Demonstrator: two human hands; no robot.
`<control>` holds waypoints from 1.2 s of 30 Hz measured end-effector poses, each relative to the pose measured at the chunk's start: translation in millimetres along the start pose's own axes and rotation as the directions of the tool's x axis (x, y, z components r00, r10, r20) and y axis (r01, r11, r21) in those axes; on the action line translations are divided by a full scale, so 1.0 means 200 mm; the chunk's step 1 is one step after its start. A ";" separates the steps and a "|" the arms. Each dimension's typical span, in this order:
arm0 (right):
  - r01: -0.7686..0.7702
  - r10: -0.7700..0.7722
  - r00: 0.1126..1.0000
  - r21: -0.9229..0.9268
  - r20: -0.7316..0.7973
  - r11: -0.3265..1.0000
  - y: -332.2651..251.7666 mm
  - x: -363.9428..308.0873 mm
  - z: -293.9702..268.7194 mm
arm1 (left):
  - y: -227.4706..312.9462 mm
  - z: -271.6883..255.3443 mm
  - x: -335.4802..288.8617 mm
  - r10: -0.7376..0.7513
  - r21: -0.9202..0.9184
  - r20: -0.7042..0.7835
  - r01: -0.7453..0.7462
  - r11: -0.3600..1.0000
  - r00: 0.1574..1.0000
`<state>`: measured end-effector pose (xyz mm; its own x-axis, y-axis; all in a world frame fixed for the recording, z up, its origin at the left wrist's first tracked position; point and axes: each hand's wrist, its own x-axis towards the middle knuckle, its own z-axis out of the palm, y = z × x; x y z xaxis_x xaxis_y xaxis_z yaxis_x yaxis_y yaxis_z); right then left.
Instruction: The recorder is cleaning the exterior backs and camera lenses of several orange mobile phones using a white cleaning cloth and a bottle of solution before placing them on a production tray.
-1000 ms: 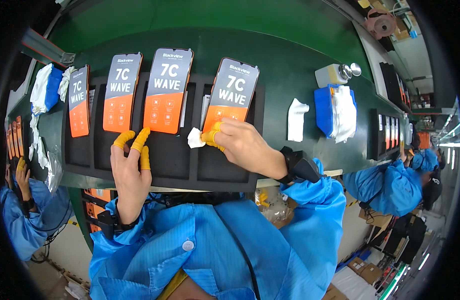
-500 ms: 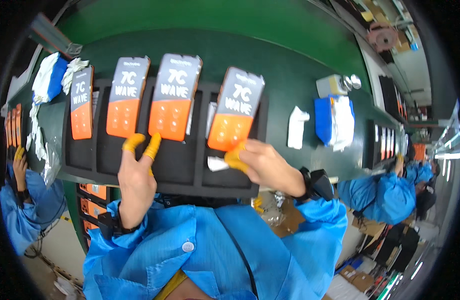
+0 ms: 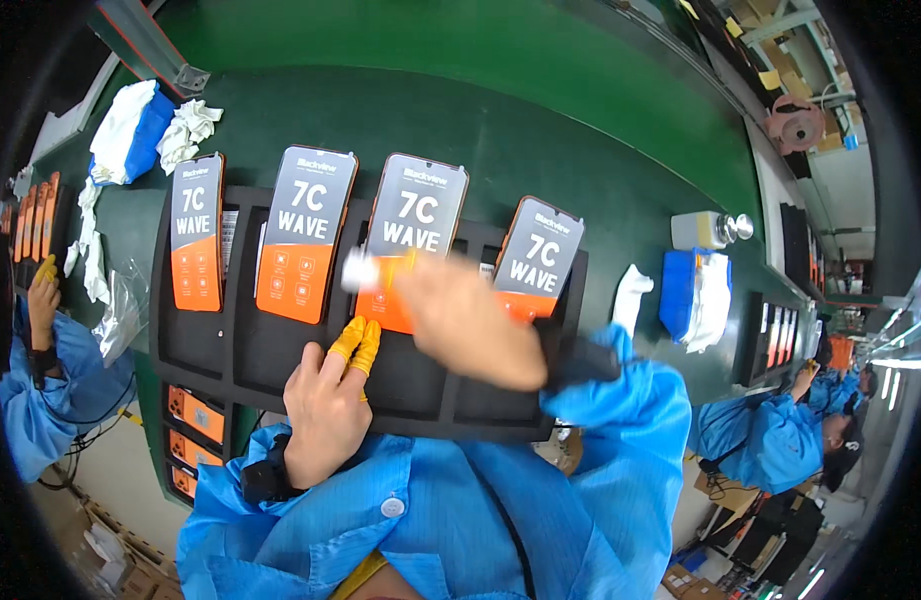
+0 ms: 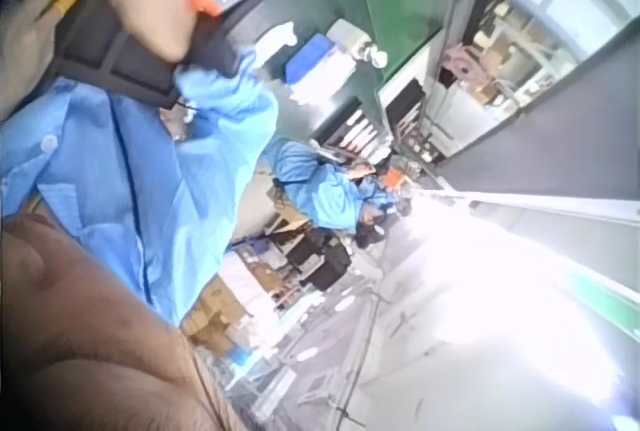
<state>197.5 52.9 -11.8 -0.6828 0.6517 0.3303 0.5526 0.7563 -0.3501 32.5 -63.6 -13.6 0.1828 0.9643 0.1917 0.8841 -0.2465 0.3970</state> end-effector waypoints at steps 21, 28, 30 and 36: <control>0.000 -0.010 0.984 -0.056 -0.180 0.998 0.25 0.36 -0.08 | -0.02 0.00 0.02 0.038 -0.055 -0.094 -0.043 0.998 0.995; 0.050 -0.051 0.993 0.017 0.111 0.999 -0.01 0.04 0.04 | -0.02 0.02 0.01 0.025 -0.054 -0.079 -0.030 0.998 0.997; 0.107 -0.107 0.994 0.011 0.026 0.994 -0.01 0.06 0.04 | -0.02 0.02 0.01 0.026 -0.054 -0.058 -0.030 0.998 0.998; 0.032 -0.043 0.988 -0.079 -0.147 0.996 0.21 0.43 -0.01 | -0.04 0.02 0.00 0.030 -0.050 -0.122 -0.036 0.998 0.992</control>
<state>162.9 141.6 4.8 -0.6285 0.6195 0.4703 0.5664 0.7790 -0.2691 27.7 -60.6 -19.1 0.1554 0.9375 0.3113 0.8543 -0.2857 0.4341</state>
